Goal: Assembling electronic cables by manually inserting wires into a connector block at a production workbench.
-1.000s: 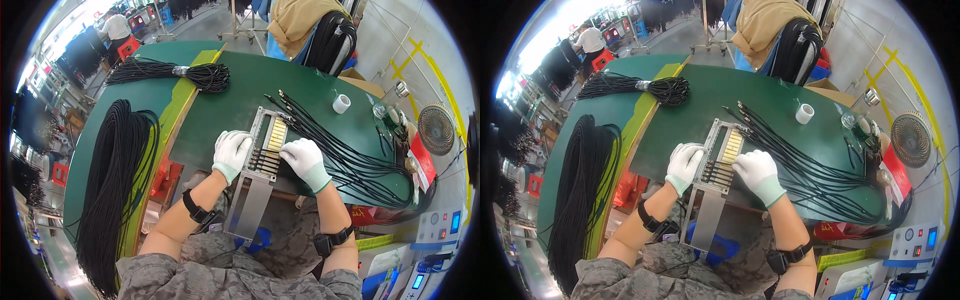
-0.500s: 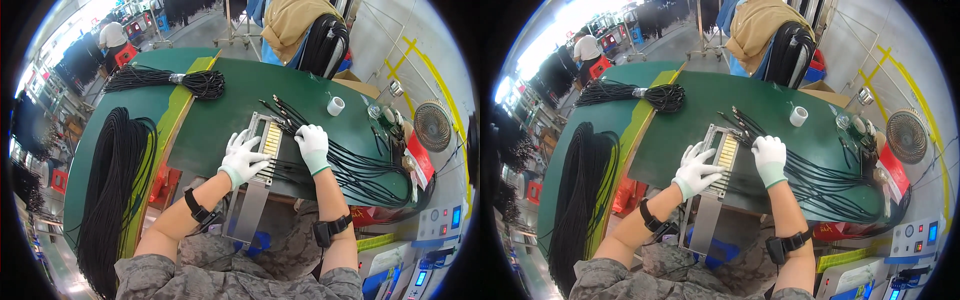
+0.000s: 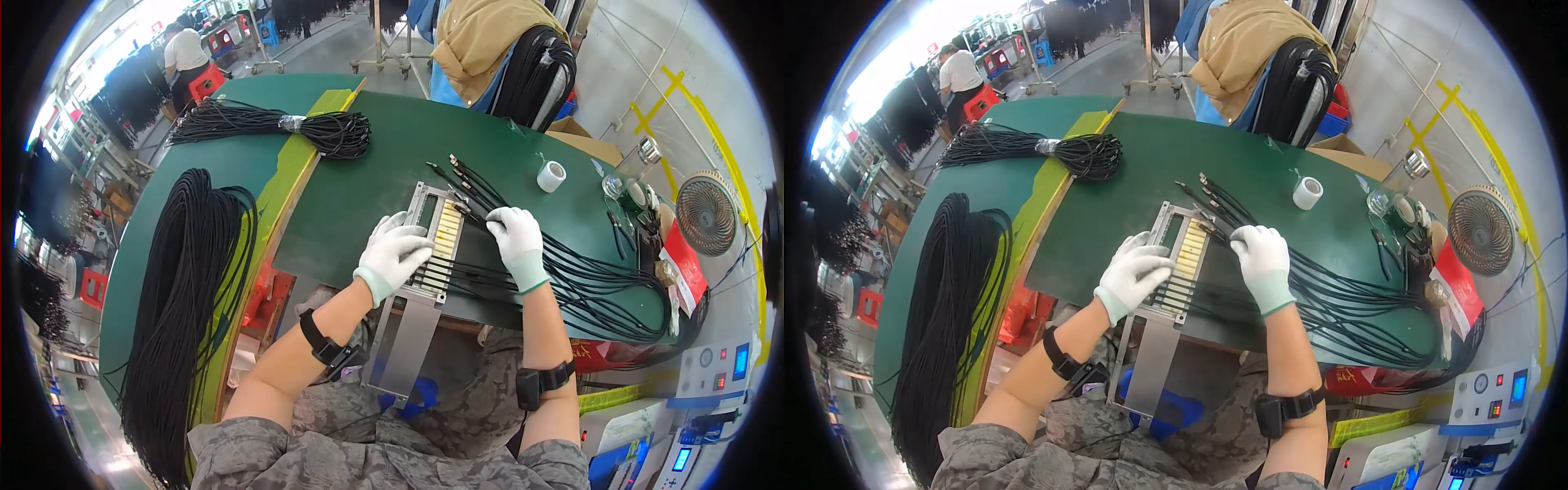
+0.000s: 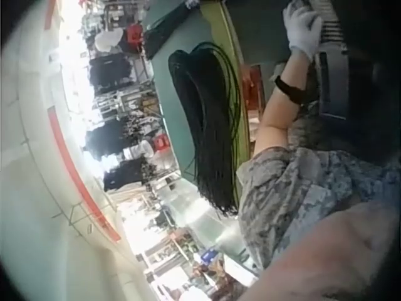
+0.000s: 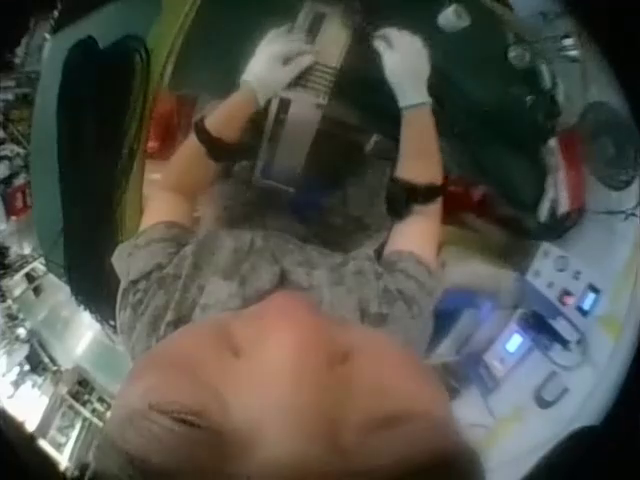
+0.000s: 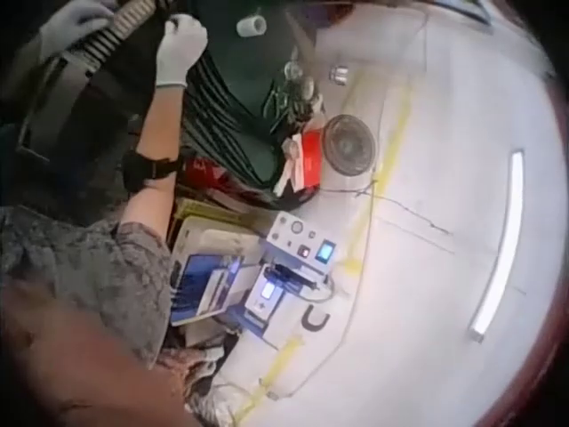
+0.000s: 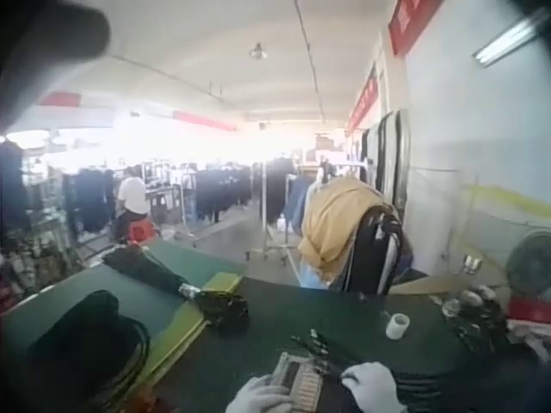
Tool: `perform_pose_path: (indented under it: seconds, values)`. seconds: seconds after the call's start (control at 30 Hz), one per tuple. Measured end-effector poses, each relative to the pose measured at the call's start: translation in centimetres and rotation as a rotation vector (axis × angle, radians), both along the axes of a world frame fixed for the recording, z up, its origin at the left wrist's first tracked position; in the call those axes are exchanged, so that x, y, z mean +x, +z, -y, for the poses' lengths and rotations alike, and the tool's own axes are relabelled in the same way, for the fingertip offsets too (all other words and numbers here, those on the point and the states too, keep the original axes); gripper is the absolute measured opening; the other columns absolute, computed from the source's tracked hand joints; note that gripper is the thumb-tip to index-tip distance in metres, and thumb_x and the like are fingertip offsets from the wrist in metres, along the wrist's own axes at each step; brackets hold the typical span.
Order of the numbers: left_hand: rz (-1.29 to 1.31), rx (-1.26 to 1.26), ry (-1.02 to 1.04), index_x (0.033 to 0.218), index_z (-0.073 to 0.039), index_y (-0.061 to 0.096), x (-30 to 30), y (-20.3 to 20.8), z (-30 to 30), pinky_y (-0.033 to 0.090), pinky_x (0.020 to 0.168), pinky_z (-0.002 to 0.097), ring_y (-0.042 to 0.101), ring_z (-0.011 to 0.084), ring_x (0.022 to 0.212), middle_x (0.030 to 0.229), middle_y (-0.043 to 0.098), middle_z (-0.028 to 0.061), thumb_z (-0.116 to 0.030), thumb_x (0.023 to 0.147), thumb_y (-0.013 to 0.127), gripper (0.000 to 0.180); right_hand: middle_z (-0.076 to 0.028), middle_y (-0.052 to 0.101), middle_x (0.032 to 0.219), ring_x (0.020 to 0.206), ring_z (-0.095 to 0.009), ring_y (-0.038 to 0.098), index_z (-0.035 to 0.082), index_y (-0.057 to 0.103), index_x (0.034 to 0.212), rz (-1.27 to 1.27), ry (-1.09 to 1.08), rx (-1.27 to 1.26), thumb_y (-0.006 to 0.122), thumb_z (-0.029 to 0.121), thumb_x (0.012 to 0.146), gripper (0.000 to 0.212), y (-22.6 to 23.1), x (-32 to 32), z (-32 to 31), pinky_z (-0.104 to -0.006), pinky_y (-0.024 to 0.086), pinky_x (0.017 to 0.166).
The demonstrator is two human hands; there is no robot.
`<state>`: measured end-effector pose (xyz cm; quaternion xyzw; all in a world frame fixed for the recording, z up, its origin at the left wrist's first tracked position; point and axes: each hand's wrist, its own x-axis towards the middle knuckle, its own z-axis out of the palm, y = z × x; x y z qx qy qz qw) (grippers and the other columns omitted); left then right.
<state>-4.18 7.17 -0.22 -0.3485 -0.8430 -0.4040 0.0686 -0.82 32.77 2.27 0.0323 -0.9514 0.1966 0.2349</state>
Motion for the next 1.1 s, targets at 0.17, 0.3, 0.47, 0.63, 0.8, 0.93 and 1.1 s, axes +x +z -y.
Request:
perform_pose_path:
  seconds: [0.17, 0.3, 0.47, 0.63, 0.8, 0.93, 1.1]
  values:
    - [0.176, 0.242, 0.071, 0.089, -0.013, 0.070, -0.3, 0.6, 0.0, 0.031, 0.107, 0.0460, 0.049, 0.0359, 0.120, 0.113, 0.064, 0.0092, -0.027, 0.087, 0.062, 0.016, -0.009, 0.062, 0.080, 0.082, -0.029, 0.057, 0.005, 0.065, 0.088, 0.006, 0.352, -0.146, 0.070, 0.008, 0.077, 0.012, 2.4, 2.1, 1.6, -0.0382, 0.046, 0.075]
    - [-0.103, 0.109, 0.083, 0.085, -0.011, 0.067, 0.4, 1.8, -0.6, 0.033, 0.106, 0.0454, 0.051, 0.0335, 0.118, 0.109, 0.065, 0.0107, -0.025, 0.087, 0.063, 0.015, -0.007, 0.061, 0.079, 0.081, -0.029, 0.057, 0.008, 0.066, 0.086, -0.009, 0.413, -0.186, 0.073, 0.012, 0.074, 0.015, 1.7, 2.5, 3.6, -0.0395, 0.046, 0.074]
    - [-0.205, 0.094, -0.007, 0.081, -0.008, 0.065, 0.2, 1.8, -0.1, 0.035, 0.103, 0.0437, 0.054, 0.0316, 0.113, 0.108, 0.065, 0.0107, -0.027, 0.082, 0.068, 0.019, -0.009, 0.060, 0.079, 0.080, -0.028, 0.056, 0.005, 0.065, 0.088, -0.017, 0.398, -0.274, 0.074, 0.013, 0.074, 0.019, 2.2, 2.7, 6.0, -0.0376, 0.047, 0.074]
    - [-0.003, 0.272, 0.140, 0.076, -0.005, 0.063, -0.3, 2.0, 1.3, 0.038, 0.100, 0.0432, 0.056, 0.0318, 0.109, 0.106, 0.066, 0.0121, -0.020, 0.081, 0.069, 0.016, -0.009, 0.064, 0.079, 0.079, -0.030, 0.060, 0.010, 0.066, 0.090, 0.142, 0.295, -0.162, 0.071, 0.022, 0.076, 0.019, 1.8, 2.9, 4.0, -0.0389, 0.048, 0.072]
    - [-0.185, 0.096, 0.243, 0.073, -0.005, 0.063, -0.6, 1.7, 1.5, 0.043, 0.092, 0.0399, 0.058, 0.0312, 0.104, 0.101, 0.068, 0.0108, -0.019, 0.081, 0.068, 0.017, -0.010, 0.065, 0.079, 0.079, -0.030, 0.062, 0.010, 0.067, 0.085, 0.209, 0.228, -0.195, 0.068, 0.023, 0.079, 0.014, 1.3, 3.1, 4.4, -0.0407, 0.049, 0.069]
    - [-0.208, -0.002, 0.341, 0.078, -0.005, 0.065, -0.4, 1.0, 0.9, 0.045, 0.088, 0.0376, 0.059, 0.0294, 0.098, 0.096, 0.069, 0.0091, -0.021, 0.082, 0.067, 0.016, -0.010, 0.066, 0.078, 0.078, -0.030, 0.062, 0.010, 0.067, 0.081, 0.171, 0.204, -0.107, 0.066, 0.022, 0.080, 0.012, 1.9, 3.4, 4.3, -0.0417, 0.049, 0.069]
    - [0.136, 0.024, 0.331, 0.084, -0.011, 0.069, -0.6, 1.1, 0.9, 0.038, 0.098, 0.0416, 0.058, 0.0277, 0.102, 0.098, 0.068, 0.0066, -0.026, 0.086, 0.062, 0.017, -0.009, 0.065, 0.077, 0.078, -0.030, 0.062, 0.011, 0.068, 0.082, 0.236, 0.151, -0.056, 0.063, 0.024, 0.082, 0.014, 2.5, 3.5, 3.1, -0.0424, 0.049, 0.069]
